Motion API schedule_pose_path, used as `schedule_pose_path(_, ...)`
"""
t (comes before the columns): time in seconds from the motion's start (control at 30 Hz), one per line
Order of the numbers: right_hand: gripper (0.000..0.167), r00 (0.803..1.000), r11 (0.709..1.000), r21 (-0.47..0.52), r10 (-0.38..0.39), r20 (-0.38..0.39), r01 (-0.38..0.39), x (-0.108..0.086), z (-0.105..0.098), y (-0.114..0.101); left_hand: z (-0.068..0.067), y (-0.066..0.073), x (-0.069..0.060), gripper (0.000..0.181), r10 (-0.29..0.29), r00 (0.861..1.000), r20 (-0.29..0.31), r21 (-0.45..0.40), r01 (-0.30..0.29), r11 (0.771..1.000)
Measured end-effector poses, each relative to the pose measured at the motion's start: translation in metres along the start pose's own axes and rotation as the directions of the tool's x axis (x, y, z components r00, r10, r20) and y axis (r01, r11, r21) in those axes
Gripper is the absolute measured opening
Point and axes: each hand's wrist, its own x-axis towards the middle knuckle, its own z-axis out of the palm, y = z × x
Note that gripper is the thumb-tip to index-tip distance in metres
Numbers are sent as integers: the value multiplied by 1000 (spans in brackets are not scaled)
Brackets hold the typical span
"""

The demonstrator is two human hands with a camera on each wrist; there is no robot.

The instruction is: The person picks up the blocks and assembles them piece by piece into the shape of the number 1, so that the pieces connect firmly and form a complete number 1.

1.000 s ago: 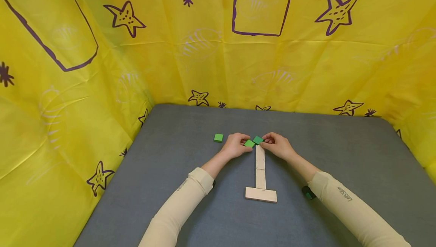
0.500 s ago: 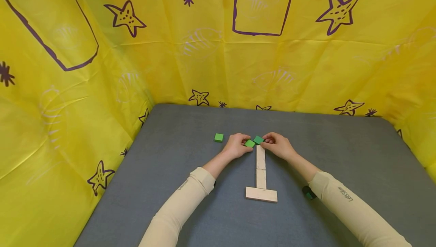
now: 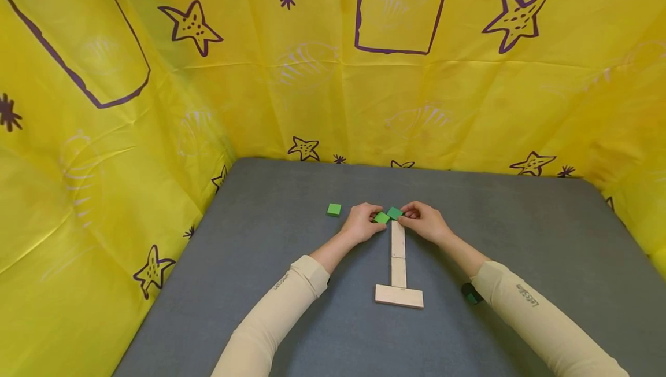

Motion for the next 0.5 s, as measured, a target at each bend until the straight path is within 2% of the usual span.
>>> schedule_pose_path(0.37, 31, 1000, 1000, 0, 5, 0, -5, 0, 1, 0, 1, -1, 0, 43, -17, 1000, 5, 4, 17, 1000)
schedule_pose_path(0.47, 31, 1000, 1000, 1, 6, -1, -6, 0, 1, 0, 0, -1, -1, 44, -15, 1000, 12, -4, 15, 1000)
schedule_pose_path(0.5, 31, 1000, 1000, 1, 6, -1, -6, 0, 1, 0, 4, -6, 2, 44, 8, 1000, 0, 0, -8, 1000)
